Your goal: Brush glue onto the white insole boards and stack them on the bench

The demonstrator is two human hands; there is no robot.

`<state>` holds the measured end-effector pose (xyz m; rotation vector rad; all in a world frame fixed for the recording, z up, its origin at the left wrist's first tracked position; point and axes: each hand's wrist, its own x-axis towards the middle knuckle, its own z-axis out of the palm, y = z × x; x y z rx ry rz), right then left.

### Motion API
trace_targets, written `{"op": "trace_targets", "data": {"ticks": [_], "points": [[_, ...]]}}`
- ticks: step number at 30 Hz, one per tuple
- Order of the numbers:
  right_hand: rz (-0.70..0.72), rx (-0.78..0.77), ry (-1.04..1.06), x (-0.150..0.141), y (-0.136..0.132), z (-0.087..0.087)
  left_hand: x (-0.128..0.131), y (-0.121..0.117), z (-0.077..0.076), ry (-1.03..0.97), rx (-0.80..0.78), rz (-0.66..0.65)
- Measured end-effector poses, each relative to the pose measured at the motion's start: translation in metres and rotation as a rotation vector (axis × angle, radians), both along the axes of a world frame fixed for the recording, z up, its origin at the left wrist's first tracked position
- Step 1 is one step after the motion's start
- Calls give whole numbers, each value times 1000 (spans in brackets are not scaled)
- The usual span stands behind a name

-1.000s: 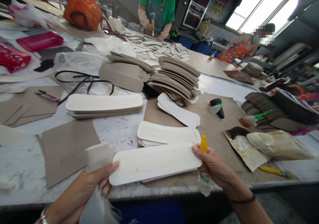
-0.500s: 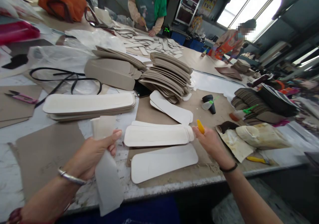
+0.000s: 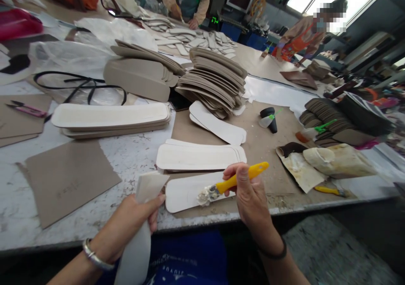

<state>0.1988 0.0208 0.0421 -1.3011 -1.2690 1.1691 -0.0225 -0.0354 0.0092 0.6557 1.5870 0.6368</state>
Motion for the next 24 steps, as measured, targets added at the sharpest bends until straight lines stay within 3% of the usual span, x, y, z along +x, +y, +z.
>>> {"op": "trace_targets", "data": {"ticks": [4,10,18,24], "points": [[34,-77,124,-22,-11,-15,2,1,2,-59,-3,-37],[68,-199,51,-32,-18,-19,3,-1,-2,-70,22,-49],[-9,-100,-15,-24,-28,-9,2,-2,-7,-99,26,-56],[12,-16,-109,-26,-30,-21,2,-5,-8,-77,13,-60]]}}
